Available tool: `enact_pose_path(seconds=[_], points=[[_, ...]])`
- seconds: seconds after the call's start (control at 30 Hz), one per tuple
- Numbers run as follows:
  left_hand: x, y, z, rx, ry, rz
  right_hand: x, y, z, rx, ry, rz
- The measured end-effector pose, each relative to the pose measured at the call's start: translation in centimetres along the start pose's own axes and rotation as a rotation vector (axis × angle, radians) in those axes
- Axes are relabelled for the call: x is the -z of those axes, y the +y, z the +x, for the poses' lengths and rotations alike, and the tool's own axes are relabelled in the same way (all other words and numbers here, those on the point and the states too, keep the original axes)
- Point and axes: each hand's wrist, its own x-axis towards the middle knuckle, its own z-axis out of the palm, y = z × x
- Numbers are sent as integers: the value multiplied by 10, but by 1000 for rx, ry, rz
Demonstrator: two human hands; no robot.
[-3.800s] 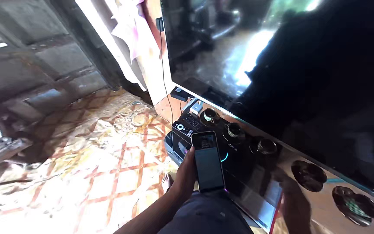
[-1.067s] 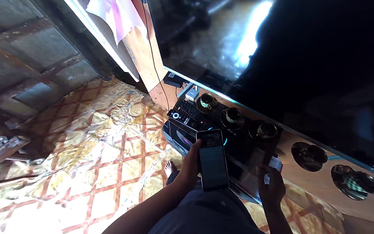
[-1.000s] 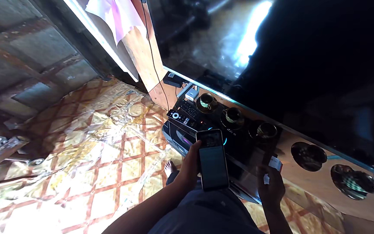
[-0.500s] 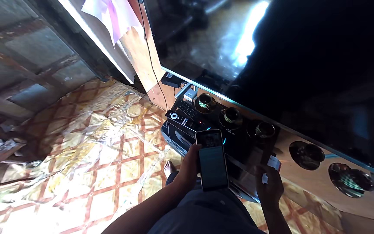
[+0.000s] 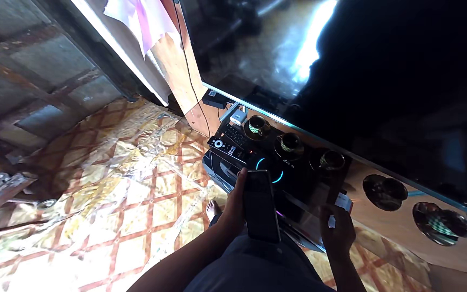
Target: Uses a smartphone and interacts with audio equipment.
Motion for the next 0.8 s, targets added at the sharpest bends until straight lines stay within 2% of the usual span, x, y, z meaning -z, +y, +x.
enact_pose_path(seconds=[0.2, 0.43, 0.8], points=[[0, -4, 0, 28, 43, 65, 0, -2, 1, -10, -2, 0], [3, 1, -4, -18, -102, 125, 0, 0, 1, 5, 4, 13], [3, 7, -7, -65, -127, 131, 0, 0, 1, -5, -3, 37]])
